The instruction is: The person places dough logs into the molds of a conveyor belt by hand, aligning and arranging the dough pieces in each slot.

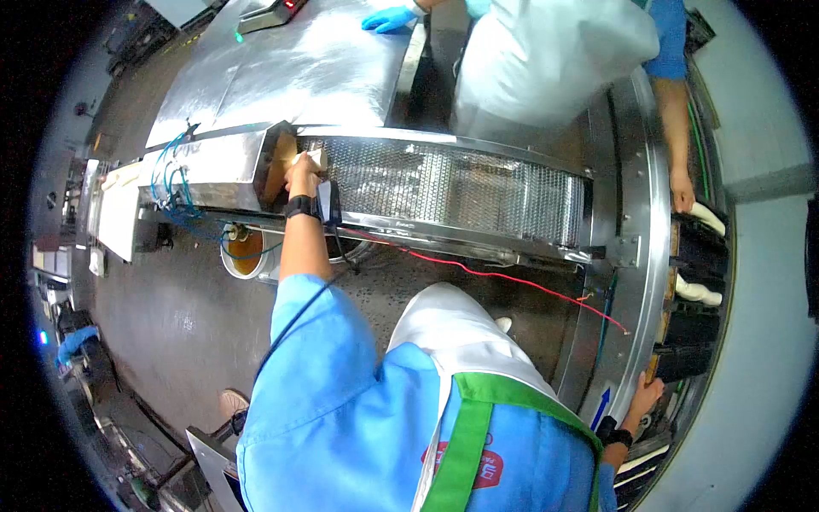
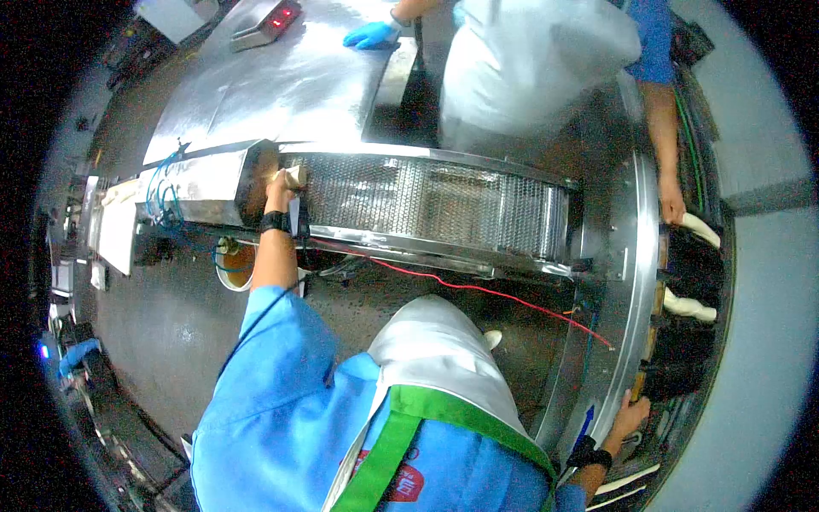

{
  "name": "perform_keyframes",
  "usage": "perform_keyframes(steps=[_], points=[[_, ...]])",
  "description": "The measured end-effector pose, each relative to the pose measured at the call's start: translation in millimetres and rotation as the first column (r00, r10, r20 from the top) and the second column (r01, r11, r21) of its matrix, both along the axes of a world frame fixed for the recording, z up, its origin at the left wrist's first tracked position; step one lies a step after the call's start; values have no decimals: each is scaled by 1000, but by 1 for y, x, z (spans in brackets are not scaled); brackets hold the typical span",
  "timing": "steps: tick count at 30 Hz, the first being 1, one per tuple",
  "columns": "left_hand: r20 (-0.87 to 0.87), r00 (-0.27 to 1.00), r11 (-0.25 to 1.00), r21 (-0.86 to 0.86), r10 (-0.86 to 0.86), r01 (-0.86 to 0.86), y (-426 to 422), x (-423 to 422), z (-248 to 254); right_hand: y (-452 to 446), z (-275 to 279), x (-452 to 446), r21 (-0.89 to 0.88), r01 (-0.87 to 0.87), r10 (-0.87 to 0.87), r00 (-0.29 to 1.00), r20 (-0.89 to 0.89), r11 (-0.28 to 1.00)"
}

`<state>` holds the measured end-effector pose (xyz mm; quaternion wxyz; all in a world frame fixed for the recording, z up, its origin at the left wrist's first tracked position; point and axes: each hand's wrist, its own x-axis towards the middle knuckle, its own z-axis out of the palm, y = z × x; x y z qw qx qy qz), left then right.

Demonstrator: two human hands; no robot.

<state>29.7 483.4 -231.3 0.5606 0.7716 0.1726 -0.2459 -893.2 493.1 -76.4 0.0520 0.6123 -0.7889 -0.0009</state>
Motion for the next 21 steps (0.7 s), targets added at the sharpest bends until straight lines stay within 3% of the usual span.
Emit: perform_keyframes(steps=[2,4,6,7,8,9,11,13,14,15,16,17,19,21], points=[[10,1000,997,-78,-3,4,-5,-13,16,1,-9,-7,-100,-43,40,999,-33,994],[47,998,987,-153,-45,51,-11,-24,26,1,-2,5,-57,-41,41,999,-9,998],[68,990,956,-259,-127,140,-13,-31,30,-1,34,45,58,61,-66,994,89,996],[71,982,930,-315,-175,188,-12,-37,36,3,14,29,-71,64,-63,998,19,995],[67,972,902,-364,-224,233,-10,-44,44,9,-8,8,-199,-126,106,989,-107,972],[59,962,872,-411,-267,267,-6,-52,55,7,4,21,-83,-1,2,1000,16,997],[32,939,819,-479,-343,316,10,-77,92,10,-22,5,-271,-120,109,993,-55,955],[106,893,770,-468,-438,433,35,-106,131,7,-8,17,-211,-82,93,995,41,974],[403,710,671,-261,-578,694,54,-106,140,7,-20,10,-331,-177,172,984,-44,927],[640,452,594,9,-621,804,73,-107,148,6,-6,22,-232,-68,77,996,32,970],[618,564,628,-143,-548,765,85,-103,159,6,-6,22,-207,-31,30,1000,-8,978],[673,-33,500,580,-738,644,101,-121,206,4,2,29,-206,-6,6,1000,-3,978],[724,-5,539,518,-690,664,103,-166,253,5,24,43,-121,29,-27,999,25,992],[750,268,552,151,-604,820,80,-214,287,8,28,42,-84,60,-56,997,56,995]])
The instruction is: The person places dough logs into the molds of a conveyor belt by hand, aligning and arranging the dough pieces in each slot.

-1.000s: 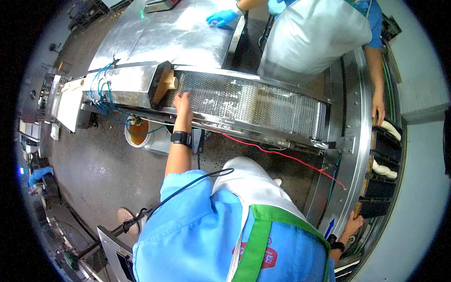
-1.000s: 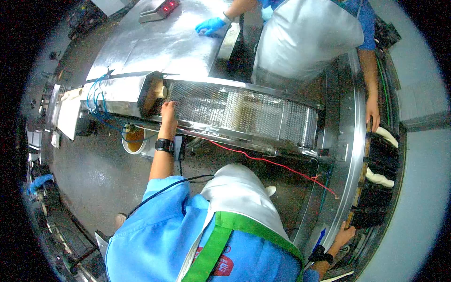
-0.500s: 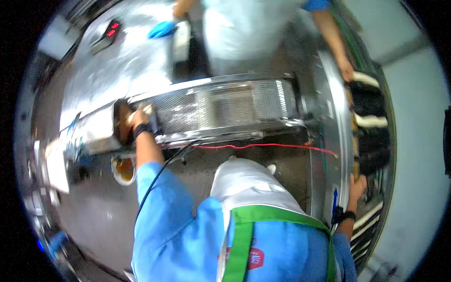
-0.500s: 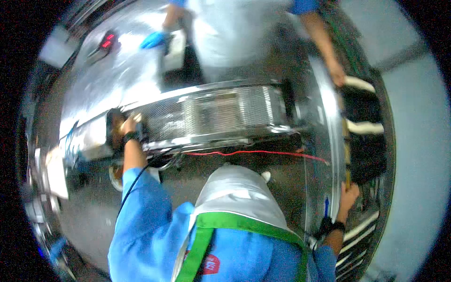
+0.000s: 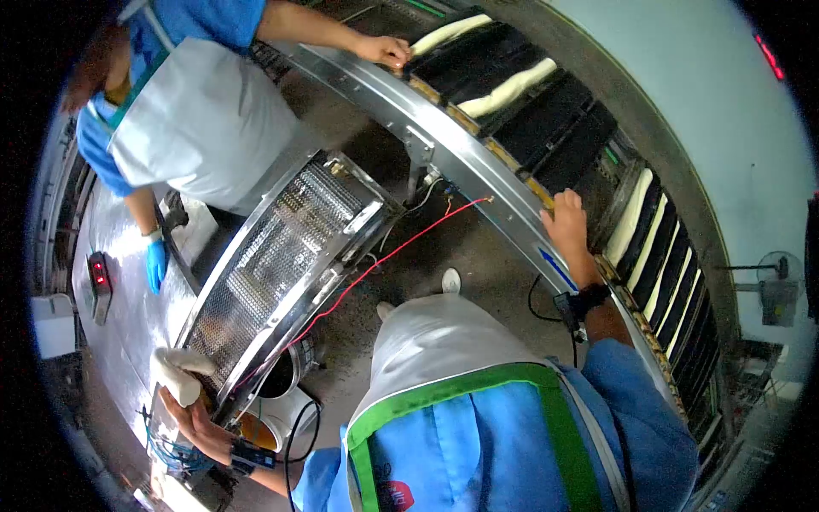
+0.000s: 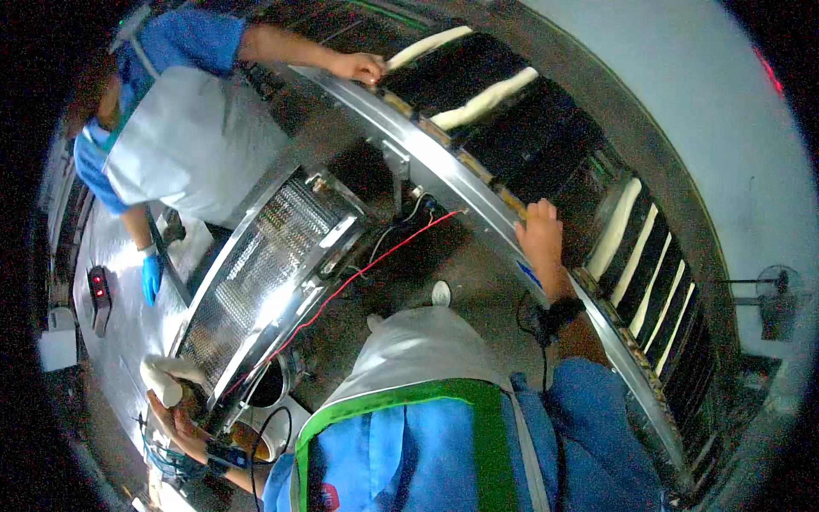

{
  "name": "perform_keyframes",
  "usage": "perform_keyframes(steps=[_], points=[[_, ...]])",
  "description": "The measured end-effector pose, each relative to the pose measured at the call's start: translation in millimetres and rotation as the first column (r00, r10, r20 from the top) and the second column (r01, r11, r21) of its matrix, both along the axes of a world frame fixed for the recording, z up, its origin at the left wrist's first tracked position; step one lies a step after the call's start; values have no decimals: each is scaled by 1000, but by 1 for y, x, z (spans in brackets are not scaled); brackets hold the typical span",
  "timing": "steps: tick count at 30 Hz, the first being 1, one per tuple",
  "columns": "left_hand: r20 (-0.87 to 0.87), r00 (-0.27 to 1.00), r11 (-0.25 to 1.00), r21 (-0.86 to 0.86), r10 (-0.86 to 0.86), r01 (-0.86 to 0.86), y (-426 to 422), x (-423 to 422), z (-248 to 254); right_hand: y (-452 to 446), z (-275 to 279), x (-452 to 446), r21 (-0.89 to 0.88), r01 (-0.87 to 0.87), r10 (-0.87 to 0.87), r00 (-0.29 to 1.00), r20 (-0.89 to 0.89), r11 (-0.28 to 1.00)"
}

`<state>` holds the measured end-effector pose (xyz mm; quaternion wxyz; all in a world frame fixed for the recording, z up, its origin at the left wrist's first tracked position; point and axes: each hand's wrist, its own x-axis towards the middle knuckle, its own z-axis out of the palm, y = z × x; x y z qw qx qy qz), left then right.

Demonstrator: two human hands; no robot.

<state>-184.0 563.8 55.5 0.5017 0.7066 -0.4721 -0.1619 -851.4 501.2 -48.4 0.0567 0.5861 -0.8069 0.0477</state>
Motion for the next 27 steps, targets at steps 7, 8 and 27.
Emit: perform_keyframes(steps=[7,8,27], points=[[-366,764,846,-278,-531,455,-100,-191,73,10,28,1,-27,-57,57,998,1,998],[-392,682,786,-319,-618,529,-115,-223,81,12,34,1,-34,-41,41,999,0,999],[183,265,298,182,-947,937,-249,-543,-64,16,70,-30,-135,-226,239,967,87,965]])
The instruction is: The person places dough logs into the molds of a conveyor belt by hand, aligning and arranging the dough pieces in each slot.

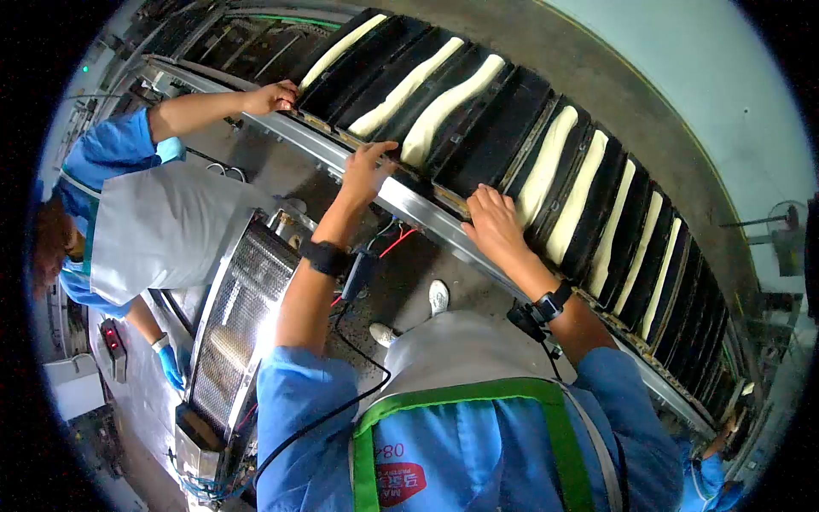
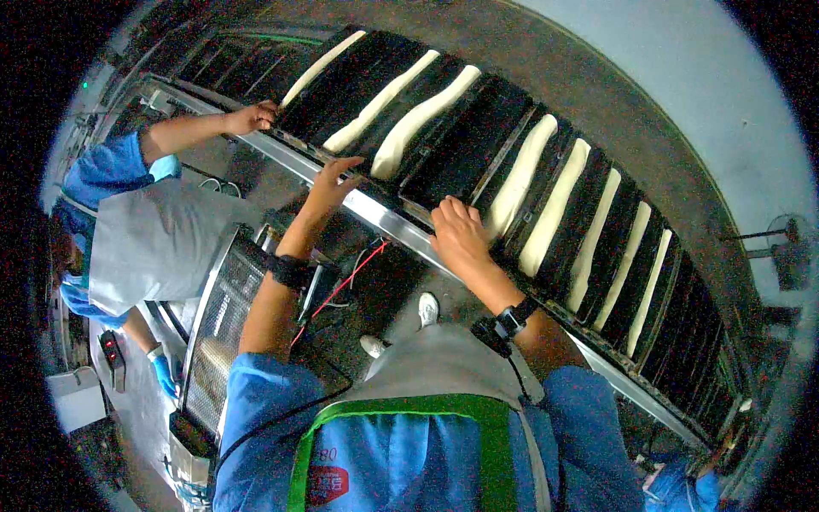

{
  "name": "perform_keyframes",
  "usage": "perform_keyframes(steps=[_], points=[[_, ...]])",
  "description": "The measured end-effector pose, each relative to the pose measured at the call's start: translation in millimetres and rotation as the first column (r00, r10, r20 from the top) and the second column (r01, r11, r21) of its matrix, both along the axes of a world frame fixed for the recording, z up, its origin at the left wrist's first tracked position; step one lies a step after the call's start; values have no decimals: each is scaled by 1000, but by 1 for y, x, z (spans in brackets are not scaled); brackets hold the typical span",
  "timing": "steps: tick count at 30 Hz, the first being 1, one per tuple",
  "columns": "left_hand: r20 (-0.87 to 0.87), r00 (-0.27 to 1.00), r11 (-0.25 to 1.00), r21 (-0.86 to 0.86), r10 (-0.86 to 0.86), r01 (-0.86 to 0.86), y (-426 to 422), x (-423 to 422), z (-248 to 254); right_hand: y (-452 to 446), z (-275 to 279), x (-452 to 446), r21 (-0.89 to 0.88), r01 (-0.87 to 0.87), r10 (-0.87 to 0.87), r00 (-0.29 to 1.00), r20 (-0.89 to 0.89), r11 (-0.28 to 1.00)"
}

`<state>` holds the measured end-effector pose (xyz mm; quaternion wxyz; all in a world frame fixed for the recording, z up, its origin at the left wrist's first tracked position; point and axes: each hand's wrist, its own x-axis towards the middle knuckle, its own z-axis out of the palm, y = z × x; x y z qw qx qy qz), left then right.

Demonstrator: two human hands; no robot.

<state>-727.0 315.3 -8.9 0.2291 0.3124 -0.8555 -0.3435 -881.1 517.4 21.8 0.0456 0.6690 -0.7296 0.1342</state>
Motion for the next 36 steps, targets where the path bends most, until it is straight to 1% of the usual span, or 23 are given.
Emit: perform_keyframes(steps=[3,5,6,7,8,9,10,11,12,13,14,15,16,17,19,20,22,25,29,33,34,35,36], points=[[-38,999,998,-57,26,-28,25,34,12,-7,3,-2,81,-10,7,999,37,997],[-94,989,971,224,111,-87,48,71,10,-10,0,-5,101,-4,3,1000,19,995],[-123,981,961,251,147,-112,53,88,4,-14,-2,-7,-36,-13,11,999,-40,999],[-146,969,949,275,199,-154,61,107,0,-18,1,-8,55,44,-44,999,-9,997],[-18,964,936,245,265,-253,72,127,8,-21,9,-6,9,41,-41,999,16,999],[-48,905,771,545,423,-331,85,148,6,-21,8,-7,-54,-25,25,1000,8,998],[-39,888,777,504,457,-378,95,164,17,-22,-4,-14,-68,-76,78,997,27,995],[-22,847,730,520,531,-444,101,191,-9,-23,-17,-21,-14,-22,21,1000,-18,1000],[-41,791,686,525,611,-503,111,207,-8,-25,-15,-21,-14,-73,73,997,-15,997],[-77,735,643,552,673,-531,121,223,-16,-24,-7,-16,20,-58,59,998,-36,998],[-49,681,573,586,731,-573,131,239,-19,-25,-8,-18,79,-31,35,998,-50,996],[-24,632,508,618,774,-599,139,251,-22,-28,-31,-30,-48,-73,63,979,-193,996],[-53,563,448,668,825,-594,157,262,-8,-23,-25,-25,24,-25,29,983,-182,999],[-62,533,432,667,844,-606,166,274,-13,-19,-25,-22,-38,-25,16,978,-210,999],[-116,472,415,686,874,-598,182,299,-25,-17,-23,-16,-63,-24,9,974,-228,998],[-100,448,393,670,889,-630,189,309,-30,-17,-20,-14,-69,-46,28,972,-233,997],[-110,411,369,682,905,-631,202,320,-22,-17,-17,-14,145,96,-69,981,-182,985],[-100,383,339,697,918,-632,215,335,-16,-14,-21,-16,91,83,-63,977,-203,992],[-131,313,315,675,941,-667,225,349,-17,-14,-19,-18,121,74,-45,974,-223,990],[-177,310,349,628,934,-695,230,363,-21,-13,-31,-28,26,41,-30,940,-340,999],[-165,297,332,628,941,-704,233,365,-23,-14,-18,-20,197,113,-50,953,-299,974],[-154,283,315,627,947,-712,236,367,-25,-14,-19,-22,196,102,-38,950,-309,975],[-201,283,346,620,938,-704,236,370,-33,-13,-25,-21,148,78,-30,953,-301,986]])
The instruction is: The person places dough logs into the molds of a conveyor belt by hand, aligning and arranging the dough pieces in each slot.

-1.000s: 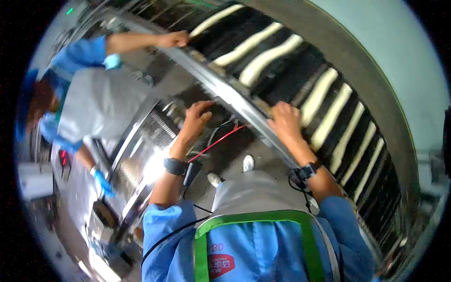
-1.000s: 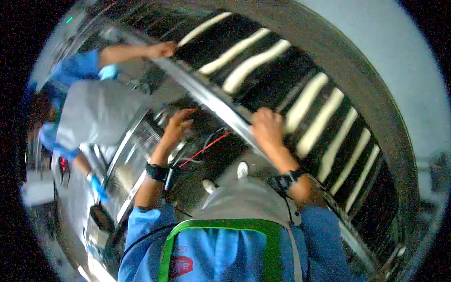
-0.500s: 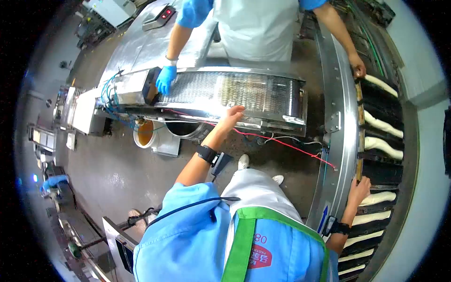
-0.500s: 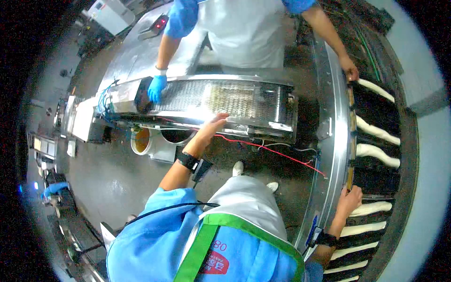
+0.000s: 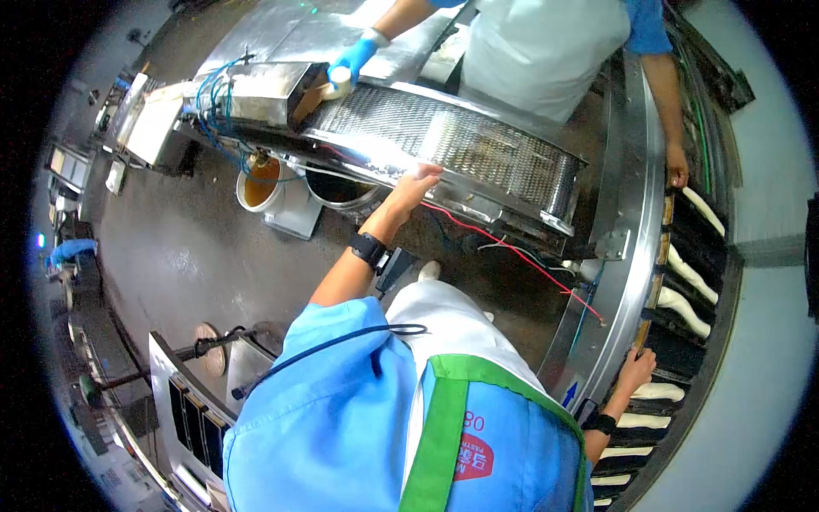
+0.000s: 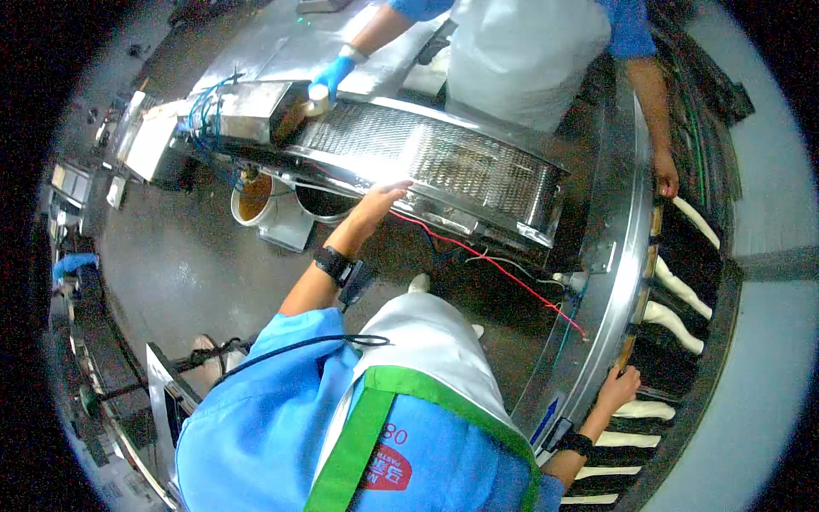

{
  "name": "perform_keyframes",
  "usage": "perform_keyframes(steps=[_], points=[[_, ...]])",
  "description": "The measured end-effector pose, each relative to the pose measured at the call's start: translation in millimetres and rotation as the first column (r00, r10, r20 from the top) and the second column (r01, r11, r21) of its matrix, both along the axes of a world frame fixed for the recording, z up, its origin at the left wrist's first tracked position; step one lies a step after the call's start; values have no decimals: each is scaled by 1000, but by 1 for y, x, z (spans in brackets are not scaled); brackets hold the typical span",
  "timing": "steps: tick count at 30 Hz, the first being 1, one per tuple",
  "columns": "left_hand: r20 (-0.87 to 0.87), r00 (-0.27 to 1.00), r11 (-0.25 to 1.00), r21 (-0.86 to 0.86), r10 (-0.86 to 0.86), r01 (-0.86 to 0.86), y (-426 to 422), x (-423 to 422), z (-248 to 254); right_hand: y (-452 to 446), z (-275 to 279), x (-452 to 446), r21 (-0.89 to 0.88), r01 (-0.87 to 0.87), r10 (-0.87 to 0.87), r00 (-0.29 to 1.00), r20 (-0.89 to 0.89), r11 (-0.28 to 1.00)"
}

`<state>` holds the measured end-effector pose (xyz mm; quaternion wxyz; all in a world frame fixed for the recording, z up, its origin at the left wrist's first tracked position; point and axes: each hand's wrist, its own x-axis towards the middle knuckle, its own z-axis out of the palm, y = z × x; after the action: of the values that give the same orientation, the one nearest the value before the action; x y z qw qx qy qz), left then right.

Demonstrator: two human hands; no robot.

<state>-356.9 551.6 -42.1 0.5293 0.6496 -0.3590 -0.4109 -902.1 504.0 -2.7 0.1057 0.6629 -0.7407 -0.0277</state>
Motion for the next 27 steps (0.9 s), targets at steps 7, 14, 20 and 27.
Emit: perform_keyframes(steps=[7,14,20,27], points=[[-102,994,997,69,50,-43,13,4,2,-5,-8,-5,96,45,-44,999,-17,994],[-166,984,996,79,61,-48,16,26,-16,-4,-9,-2,54,28,-26,999,-28,998],[-178,975,986,120,136,-115,27,32,-7,-9,-18,-16,65,12,-11,1000,-14,998],[-259,946,978,126,194,-166,31,38,1,-7,-11,-8,41,4,-3,1000,-9,999]])
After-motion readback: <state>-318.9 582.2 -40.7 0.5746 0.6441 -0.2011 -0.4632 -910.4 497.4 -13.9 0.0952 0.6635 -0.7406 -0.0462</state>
